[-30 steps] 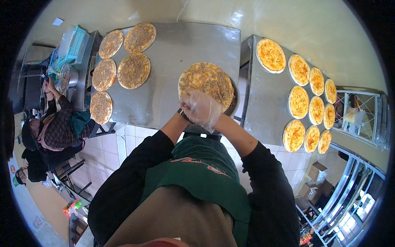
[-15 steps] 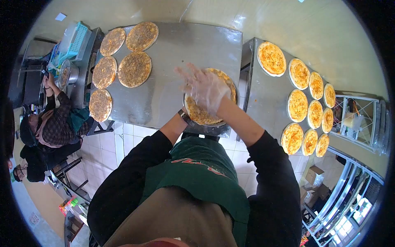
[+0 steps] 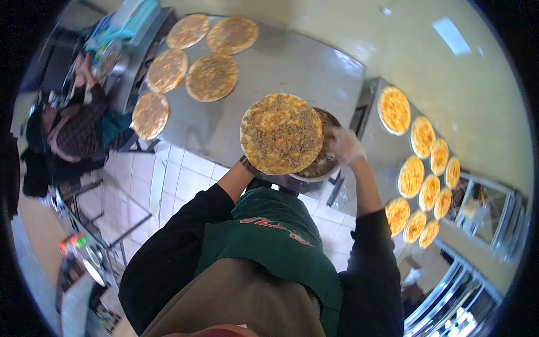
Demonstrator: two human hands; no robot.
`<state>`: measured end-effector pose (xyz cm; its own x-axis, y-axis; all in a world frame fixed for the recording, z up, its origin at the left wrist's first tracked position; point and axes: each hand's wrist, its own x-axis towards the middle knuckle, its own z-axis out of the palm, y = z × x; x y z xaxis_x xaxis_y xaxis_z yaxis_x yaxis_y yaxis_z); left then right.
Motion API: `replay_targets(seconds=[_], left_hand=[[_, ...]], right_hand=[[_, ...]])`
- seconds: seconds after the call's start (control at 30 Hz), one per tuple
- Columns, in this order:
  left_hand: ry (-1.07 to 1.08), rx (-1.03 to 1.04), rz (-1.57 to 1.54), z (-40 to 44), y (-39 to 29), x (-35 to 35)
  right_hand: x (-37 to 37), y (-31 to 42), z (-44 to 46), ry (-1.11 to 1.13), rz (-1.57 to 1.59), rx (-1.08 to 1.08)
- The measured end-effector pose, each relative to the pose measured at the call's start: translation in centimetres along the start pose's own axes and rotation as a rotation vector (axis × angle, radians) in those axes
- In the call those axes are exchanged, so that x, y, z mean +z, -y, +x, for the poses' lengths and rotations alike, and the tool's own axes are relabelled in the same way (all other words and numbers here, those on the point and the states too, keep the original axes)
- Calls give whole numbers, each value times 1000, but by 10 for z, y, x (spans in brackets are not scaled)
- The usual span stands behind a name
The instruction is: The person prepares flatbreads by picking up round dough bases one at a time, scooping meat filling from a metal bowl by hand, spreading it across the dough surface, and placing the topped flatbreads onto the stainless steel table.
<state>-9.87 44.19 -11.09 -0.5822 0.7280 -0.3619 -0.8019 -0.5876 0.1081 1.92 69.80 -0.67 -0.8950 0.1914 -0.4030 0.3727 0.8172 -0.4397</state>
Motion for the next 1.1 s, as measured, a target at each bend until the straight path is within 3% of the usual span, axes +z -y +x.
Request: replay_targets(seconds=[0.07,0.17,0.23,0.43,0.63,0.7,0.77,0.83,0.87,1.0,1.1], left_hand=[[-43,120,-26,-15,-27,-13],[-112,287,-69,-45,-67,-36],[-151,367,-93,-57,-100,-52],[-250,511,-171,-63,-181,-94],[-351,595,-256,-64,-197,-127],[-383,637,-178,-85,-188,-106],[-422,526,-515,-113,-182,-74],[-399,546,-455,-115,-180,-82],[-389,560,-425,-112,-182,-80],[-394,574,-312,-97,-200,-78],[-415,612,-242,-99,-202,-85]], right_hand=[[44,-3,-9,-117,-283,-27],[58,16,-17,-80,-195,-129],[66,27,-15,-177,38,-166],[87,31,4,-216,-46,-219],[96,15,6,-212,-73,-188],[95,10,5,-190,-100,-143],[93,14,4,-266,-35,-150],[90,21,10,-370,-38,-206],[86,32,14,-476,-41,-262],[68,115,50,-493,27,-397],[86,168,97,-383,216,-476]])
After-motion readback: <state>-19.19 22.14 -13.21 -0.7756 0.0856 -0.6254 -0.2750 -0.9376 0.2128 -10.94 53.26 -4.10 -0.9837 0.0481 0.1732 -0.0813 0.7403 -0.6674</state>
